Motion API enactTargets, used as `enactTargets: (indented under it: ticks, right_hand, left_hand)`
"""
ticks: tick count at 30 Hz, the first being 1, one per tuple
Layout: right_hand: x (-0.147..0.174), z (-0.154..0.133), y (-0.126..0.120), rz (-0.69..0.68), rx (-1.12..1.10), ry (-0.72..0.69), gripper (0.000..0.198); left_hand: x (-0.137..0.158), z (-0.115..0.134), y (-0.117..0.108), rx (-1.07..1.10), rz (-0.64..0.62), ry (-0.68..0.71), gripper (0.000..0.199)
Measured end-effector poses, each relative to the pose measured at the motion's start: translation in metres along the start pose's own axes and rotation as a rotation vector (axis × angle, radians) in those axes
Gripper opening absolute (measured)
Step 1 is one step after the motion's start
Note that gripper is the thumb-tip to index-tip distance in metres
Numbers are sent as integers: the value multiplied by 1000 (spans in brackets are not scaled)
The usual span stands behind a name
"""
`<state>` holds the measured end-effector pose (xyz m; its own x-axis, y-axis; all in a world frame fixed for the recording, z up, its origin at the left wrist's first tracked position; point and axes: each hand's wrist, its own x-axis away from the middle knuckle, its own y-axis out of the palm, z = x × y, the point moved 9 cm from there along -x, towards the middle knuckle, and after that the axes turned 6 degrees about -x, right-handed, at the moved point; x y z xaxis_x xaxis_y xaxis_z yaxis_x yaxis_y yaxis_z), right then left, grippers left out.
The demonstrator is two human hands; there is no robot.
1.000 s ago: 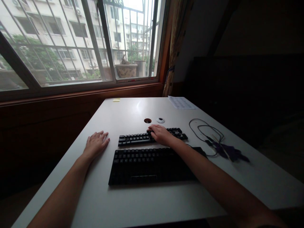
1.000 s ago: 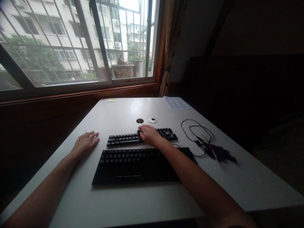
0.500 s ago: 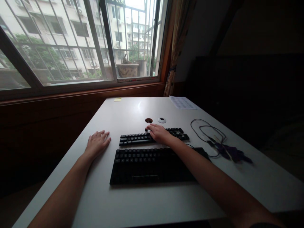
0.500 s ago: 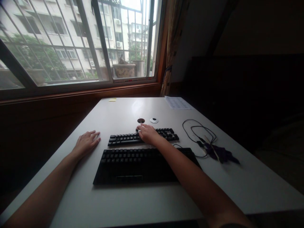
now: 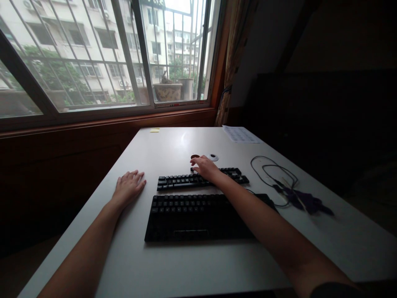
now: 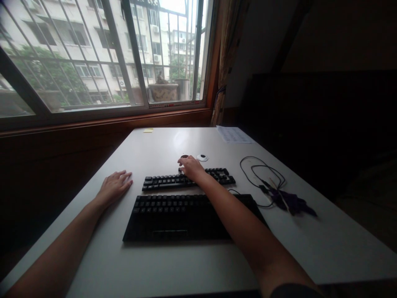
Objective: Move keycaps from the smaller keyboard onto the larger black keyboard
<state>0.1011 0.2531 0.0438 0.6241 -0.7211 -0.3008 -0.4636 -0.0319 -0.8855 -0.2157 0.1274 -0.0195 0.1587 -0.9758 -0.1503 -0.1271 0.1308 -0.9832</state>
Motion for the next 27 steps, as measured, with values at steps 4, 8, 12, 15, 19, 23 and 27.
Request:
enactTargets:
  ticks: [4,8,12,15,19,23,27]
  right_hand:
    - [-5,-4,4,-17,8,3,27]
    - [-8,-7,5,-11,4,0,26]
    - [-7,-9,0,8,-26,-15,22]
    - [3,-12,-11,27,-74,-48,18]
    - [38,-22,-31,42,-160,-94,16]
    - [89,-35,-46,20,-293,-130,15]
    - [135,-46,-51,5,-399,-145,15]
  left_hand:
    - [0,0,-1,-2,-2,-3,59]
    - [0,1,-1,-2,-5,-2,59]
    - [0,2,-2,-3,-6,3,58]
    - [0,2,-4,-6,-4,7,58]
    - [0,2,-3,-6,-2,7,58]
    - [-1,0,1,-6,0,4,58]
    - [-2,-2,2,-9,3,0,59]
